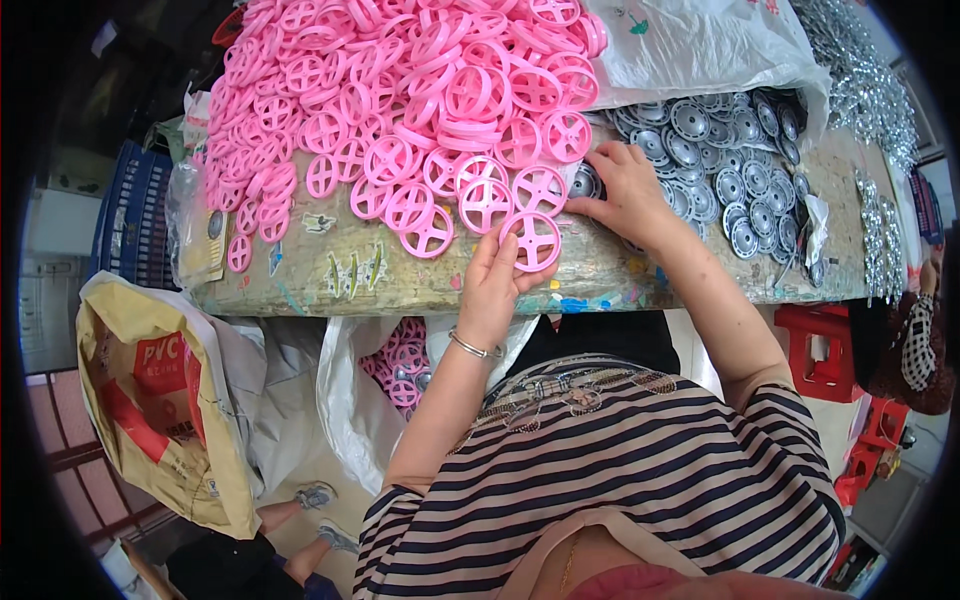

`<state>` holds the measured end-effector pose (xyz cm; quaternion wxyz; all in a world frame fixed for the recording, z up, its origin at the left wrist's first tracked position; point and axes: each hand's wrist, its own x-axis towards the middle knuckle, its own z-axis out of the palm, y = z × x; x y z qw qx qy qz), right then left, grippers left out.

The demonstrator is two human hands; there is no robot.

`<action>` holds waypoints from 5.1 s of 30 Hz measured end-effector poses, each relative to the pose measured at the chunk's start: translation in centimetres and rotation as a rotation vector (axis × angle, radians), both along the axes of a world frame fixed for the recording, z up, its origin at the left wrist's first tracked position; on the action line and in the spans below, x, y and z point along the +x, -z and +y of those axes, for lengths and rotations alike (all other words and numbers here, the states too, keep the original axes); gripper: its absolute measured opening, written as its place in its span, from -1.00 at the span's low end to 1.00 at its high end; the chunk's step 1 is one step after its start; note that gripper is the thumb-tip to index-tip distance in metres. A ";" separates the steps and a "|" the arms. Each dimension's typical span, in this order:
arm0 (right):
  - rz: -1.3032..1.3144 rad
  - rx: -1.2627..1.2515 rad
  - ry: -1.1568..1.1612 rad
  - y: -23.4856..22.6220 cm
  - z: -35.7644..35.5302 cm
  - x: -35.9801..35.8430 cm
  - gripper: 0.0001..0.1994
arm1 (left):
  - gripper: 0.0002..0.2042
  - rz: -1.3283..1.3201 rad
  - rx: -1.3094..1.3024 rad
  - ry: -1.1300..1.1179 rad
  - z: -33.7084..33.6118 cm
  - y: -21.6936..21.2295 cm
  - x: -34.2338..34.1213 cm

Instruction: Assembling pink plastic rings with small metal circular plates at a workbench.

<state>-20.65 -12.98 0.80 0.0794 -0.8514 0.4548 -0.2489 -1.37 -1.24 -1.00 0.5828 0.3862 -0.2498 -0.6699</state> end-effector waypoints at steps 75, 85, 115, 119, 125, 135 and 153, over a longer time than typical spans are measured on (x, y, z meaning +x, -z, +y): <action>-0.121 -0.228 0.102 0.0 -2.2 1.5 -0.40 | -0.73 -0.846 -0.028 -0.587 12.0 -0.7 10.9; -0.477 0.553 -0.005 -4.3 0.1 1.2 -0.41 | -0.56 -0.811 -0.115 -0.477 10.9 -0.4 8.8; -0.705 0.770 0.038 -2.7 6.2 0.7 -0.80 | -0.70 -0.012 0.056 -0.021 2.7 -0.7 -1.3; -0.517 0.448 -0.096 -1.3 7.8 2.5 -0.74 | -0.69 -0.027 -0.016 -0.017 2.6 -0.9 -1.6; -0.678 0.977 -0.135 -2.0 7.7 2.5 -0.77 | -0.66 -0.048 -0.074 0.008 3.2 -1.3 -0.8; -0.702 1.161 -0.151 -2.1 7.7 3.5 -0.75 | -0.69 -0.525 -0.113 -0.165 5.9 -0.9 1.7; -0.264 0.146 -0.062 -0.6 3.3 2.9 -0.34 | -0.65 -0.742 0.293 -0.419 15.2 2.9 12.9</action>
